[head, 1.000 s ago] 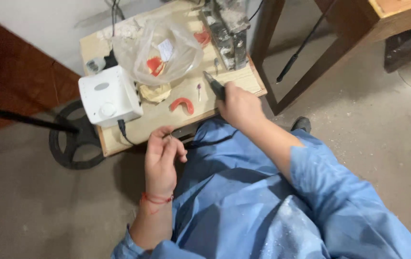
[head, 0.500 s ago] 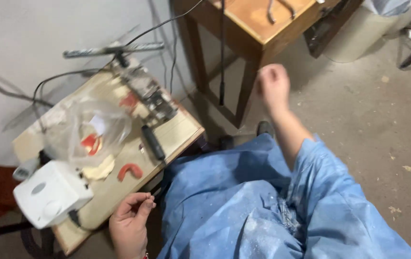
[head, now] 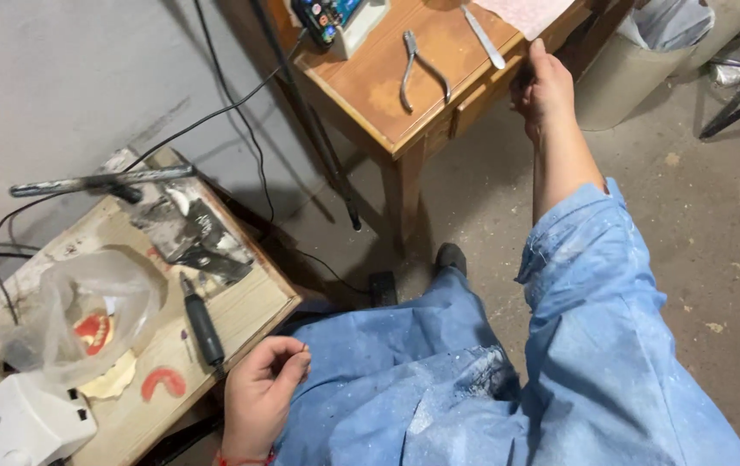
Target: The person uses a rotary tool to polish a set of dentures held in their left hand. They switch the tool's burr bit and continue polishing the dentures on their lap.
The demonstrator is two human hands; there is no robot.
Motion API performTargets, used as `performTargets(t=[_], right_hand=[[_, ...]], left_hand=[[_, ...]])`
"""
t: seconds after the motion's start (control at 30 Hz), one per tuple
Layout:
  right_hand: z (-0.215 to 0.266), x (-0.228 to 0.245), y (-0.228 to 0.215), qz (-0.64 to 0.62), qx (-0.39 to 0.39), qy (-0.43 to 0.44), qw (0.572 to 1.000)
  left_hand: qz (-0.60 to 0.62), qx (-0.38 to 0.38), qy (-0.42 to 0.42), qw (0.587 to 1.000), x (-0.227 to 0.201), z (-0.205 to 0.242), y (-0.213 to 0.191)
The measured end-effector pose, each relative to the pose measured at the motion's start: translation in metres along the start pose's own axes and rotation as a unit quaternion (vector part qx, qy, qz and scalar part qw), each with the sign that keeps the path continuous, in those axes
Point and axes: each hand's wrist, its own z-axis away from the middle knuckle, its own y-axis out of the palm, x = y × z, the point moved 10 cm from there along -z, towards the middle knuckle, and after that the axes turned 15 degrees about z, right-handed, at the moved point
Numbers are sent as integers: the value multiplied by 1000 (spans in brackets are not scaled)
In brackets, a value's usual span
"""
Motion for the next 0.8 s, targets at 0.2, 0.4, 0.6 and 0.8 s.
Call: performTargets(t=[0.2, 0.4, 0.6, 0.8], right_hand=[[52, 7, -100, 82, -62, -47, 994], [100, -18, -206, 97, -96, -52, 989], [229, 90, -187, 389, -142, -432, 801], [241, 59, -163, 13, 47, -369, 928]], left_hand=[[-19, 81, 32, 996, -28, -45, 85], [-44, 232, 208, 949, -82, -82, 202], [75, 320, 252, 910, -126, -92, 316], [-41, 410, 339, 845, -152, -85, 418]])
